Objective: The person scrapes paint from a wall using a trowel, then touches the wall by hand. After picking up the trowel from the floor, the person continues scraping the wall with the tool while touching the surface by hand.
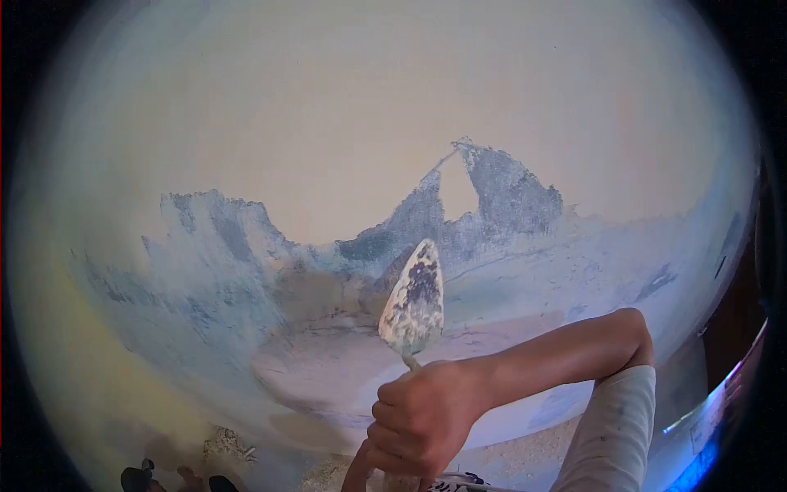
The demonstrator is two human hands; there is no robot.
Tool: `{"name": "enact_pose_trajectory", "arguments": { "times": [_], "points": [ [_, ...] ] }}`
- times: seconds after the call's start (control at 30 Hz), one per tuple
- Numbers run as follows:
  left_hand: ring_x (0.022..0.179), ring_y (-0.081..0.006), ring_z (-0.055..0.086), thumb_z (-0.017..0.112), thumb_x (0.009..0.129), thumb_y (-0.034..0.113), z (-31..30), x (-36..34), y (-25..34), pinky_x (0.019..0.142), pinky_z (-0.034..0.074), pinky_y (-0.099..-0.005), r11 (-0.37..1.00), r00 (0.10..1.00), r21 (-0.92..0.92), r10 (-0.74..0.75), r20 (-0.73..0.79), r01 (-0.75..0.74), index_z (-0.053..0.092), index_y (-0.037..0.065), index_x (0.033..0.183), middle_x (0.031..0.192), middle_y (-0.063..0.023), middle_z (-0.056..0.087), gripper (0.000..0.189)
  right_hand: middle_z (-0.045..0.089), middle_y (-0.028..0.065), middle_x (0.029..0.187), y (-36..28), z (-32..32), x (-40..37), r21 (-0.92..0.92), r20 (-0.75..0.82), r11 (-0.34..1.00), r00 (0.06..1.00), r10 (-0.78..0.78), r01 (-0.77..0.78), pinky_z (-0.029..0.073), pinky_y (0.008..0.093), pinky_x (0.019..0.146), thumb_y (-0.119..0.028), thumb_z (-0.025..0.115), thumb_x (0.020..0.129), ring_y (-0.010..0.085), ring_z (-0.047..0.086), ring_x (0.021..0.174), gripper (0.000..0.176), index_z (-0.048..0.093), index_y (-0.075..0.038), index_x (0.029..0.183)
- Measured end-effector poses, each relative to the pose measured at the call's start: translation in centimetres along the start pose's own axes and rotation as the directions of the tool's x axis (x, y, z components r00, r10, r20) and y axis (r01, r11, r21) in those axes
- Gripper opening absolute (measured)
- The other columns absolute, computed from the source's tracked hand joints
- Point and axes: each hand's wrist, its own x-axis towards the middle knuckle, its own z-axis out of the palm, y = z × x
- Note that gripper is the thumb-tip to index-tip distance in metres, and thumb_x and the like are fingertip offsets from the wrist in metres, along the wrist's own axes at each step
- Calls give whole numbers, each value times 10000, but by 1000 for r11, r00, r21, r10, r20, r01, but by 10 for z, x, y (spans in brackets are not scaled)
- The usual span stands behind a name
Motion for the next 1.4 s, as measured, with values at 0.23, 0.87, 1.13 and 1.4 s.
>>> {"name": "enact_pose_trajectory", "arguments": {
  "times": [0.23,0.87,1.13,1.4],
  "points": [
    [926,-162,660,550,1066,335,-9,6,-5,784,540,-349,999,999,49,17,32,-19,636,104,1150,1011,-29,659,260,536,21,600,6,2,-5,26,6,999,1000,18,-19,450,357,447,-518,701,664,205,608,508,463,534,-86,677],
    [965,-180,667,531,1076,337,-24,46,-48,799,547,-359,989,991,128,60,118,-75,638,96,1203,1075,-45,665,293,421,-48,613,2,2,-6,-67,-117,997,992,-53,46,312,278,457,-263,663,775,106,451,501,241,534,-95,659],
    [981,-188,670,523,1081,338,-32,69,-79,805,550,-363,982,986,159,74,149,-98,639,92,1225,1101,-52,667,308,418,-47,595,13,-2,-7,-58,-121,997,991,-50,43,314,271,459,-186,652,794,102,455,497,195,548,-95,658],
    [1041,-180,648,543,1057,248,-27,70,-83,886,534,-364,998,990,39,43,133,-49,633,54,1236,1141,-57,666,278,433,-51,617,3,-9,1,-45,-91,999,996,-17,13,315,278,464,-214,653,796,101,462,507,239,511,-108,636]
  ]
}}
